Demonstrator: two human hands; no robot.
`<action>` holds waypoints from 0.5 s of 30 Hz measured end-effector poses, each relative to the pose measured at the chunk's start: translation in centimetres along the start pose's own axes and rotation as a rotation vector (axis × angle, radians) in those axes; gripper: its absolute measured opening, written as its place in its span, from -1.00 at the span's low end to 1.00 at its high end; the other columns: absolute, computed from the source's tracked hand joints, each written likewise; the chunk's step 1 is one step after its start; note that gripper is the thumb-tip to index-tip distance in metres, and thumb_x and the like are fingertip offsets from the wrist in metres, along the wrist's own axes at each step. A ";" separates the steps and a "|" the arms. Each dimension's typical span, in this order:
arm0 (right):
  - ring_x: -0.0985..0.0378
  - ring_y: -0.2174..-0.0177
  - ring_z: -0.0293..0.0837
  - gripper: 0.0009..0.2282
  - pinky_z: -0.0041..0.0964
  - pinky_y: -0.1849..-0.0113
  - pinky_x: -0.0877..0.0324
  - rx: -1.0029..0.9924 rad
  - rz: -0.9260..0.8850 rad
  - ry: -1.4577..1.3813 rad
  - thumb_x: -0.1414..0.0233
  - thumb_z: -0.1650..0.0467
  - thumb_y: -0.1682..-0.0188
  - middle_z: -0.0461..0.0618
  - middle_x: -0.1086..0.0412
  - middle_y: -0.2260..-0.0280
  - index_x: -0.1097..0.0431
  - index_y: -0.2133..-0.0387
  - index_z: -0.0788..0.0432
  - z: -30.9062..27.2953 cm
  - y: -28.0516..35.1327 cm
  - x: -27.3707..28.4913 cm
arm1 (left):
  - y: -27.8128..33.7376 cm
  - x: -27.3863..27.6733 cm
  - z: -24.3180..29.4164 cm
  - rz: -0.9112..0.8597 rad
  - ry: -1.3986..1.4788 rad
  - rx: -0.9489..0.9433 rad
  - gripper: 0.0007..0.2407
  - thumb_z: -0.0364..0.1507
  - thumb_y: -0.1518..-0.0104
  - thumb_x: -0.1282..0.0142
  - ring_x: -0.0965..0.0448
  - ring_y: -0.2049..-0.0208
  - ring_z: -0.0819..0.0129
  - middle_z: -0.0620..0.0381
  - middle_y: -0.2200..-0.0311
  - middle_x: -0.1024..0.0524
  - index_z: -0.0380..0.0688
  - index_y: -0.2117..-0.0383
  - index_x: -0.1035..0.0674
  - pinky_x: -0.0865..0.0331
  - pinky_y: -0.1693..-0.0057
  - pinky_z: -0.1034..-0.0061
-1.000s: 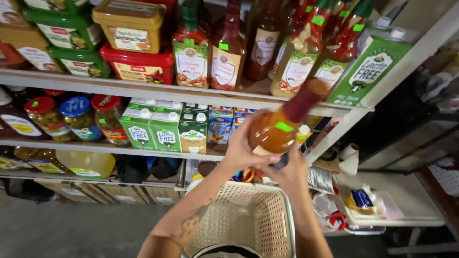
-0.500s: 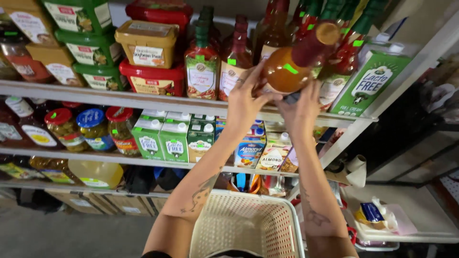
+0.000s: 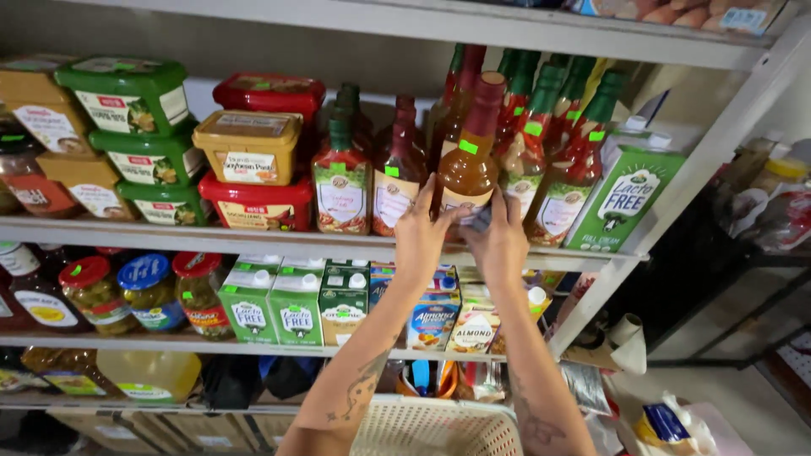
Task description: Wiping various food bottles with a cloth and organizing them on grocery store shelves and into a basket.
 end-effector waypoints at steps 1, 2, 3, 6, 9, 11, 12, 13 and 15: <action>-0.51 0.10 0.26 -0.23 0.02 0.16 -0.48 -0.004 0.014 0.000 -0.39 0.40 0.31 0.16 -0.33 -0.03 -0.20 -0.25 0.18 -0.1 0.0 0.0 | -0.2 -0.3 -0.1 -0.058 -0.049 0.083 -0.37 -0.20 0.01 -0.39 -0.64 0.11 -0.12 -0.29 0.02 -0.57 -0.28 -0.17 -0.45 -0.53 0.08 0.22; -0.50 0.12 0.28 -0.22 0.02 0.17 -0.48 -0.011 0.026 0.000 -0.38 0.41 0.31 0.19 -0.32 -0.01 -0.19 -0.25 0.20 -0.1 0.2 0.1 | -0.1 -0.6 -0.1 -0.119 -0.097 0.168 -0.36 -0.16 0.02 -0.37 -0.65 0.23 -0.14 -0.29 0.10 -0.60 -0.27 -0.17 -0.44 -0.53 0.20 0.19; -0.50 0.12 0.28 -0.22 0.02 0.17 -0.48 -0.011 0.028 0.001 -0.38 0.41 0.31 0.19 -0.32 -0.01 -0.19 -0.25 0.20 -0.3 0.4 0.0 | -0.2 -0.8 -0.1 -0.119 -0.096 0.167 -0.36 -0.16 0.02 -0.37 -0.65 0.23 -0.14 -0.29 0.10 -0.60 -0.27 -0.17 -0.44 -0.53 0.20 0.19; -0.51 0.12 0.28 -0.25 -0.02 0.23 -0.48 0.001 0.111 0.000 -0.31 0.46 0.29 0.28 -0.29 -0.03 -0.17 -0.26 0.22 -0.6 1.2 0.1 | 0.0 -1.6 -0.6 -0.169 -0.101 0.241 -0.35 -0.09 -0.03 -0.30 -0.68 0.29 -0.13 -0.27 0.28 -0.63 -0.21 -0.22 -0.45 -0.54 0.23 0.17; -0.51 0.12 0.26 -0.27 -0.01 0.20 -0.49 0.025 0.138 0.009 -0.30 0.47 0.24 0.26 -0.32 -0.02 -0.16 -0.29 0.20 -0.5 1.6 -0.4 | -0.2 -1.9 -0.7 -0.147 -0.222 0.165 -0.34 -0.04 -0.06 -0.25 -0.67 0.31 -0.12 -0.29 0.24 -0.62 -0.27 -0.19 -0.44 -0.55 0.29 0.19; -0.48 0.13 0.29 -0.34 0.02 0.20 -0.47 0.046 0.164 0.058 -0.29 0.48 0.27 0.22 -0.34 0.07 -0.24 -0.19 0.22 -0.3 1.7 -0.7 | -0.2 -2.0 -0.6 -0.132 -0.305 0.112 -0.37 -0.05 -0.12 -0.21 -0.67 0.33 -0.13 -0.29 0.14 -0.61 -0.32 -0.18 -0.42 -0.54 0.34 0.20; -0.48 0.13 0.29 -0.34 0.02 0.20 -0.47 0.048 0.161 0.056 -0.29 0.48 0.27 0.22 -0.34 0.07 -0.24 -0.19 0.22 0.1 1.9 -1.1 | -0.2 -2.0 -0.3 -0.130 -0.307 0.115 -0.37 -0.05 -0.12 -0.21 -0.67 0.33 -0.13 -0.29 0.14 -0.61 -0.32 -0.18 -0.42 -0.54 0.34 0.20; -0.49 0.12 0.27 -0.47 0.03 0.17 -0.47 0.057 0.176 0.090 -0.27 0.49 0.23 0.17 -0.36 0.08 -0.28 -0.06 0.20 0.5 2.0 -1.4 | -0.2 -2.1 -0.2 -0.152 -0.320 0.145 -0.37 -0.06 -0.13 -0.20 -0.67 0.34 -0.11 -0.28 0.17 -0.61 -0.33 -0.19 -0.41 -0.54 0.33 0.20; -0.49 0.11 0.25 -0.59 0.04 0.13 -0.46 0.063 0.182 0.124 -0.25 0.51 0.20 0.12 -0.38 0.09 -0.31 0.07 0.18 0.7 2.6 -1.5 | 0.8 -1.9 -0.3 -0.178 -0.335 0.184 -0.37 -0.08 -0.14 -0.18 -0.68 0.35 -0.09 -0.26 0.21 -0.61 -0.35 -0.20 -0.39 -0.54 0.33 0.21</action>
Point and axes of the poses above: each hand's wrist, its own y-axis away from the middle knuckle, its own x-axis out of the back of the hand, z = x × y, the point moved 6 cm from there along -y, towards the middle knuckle
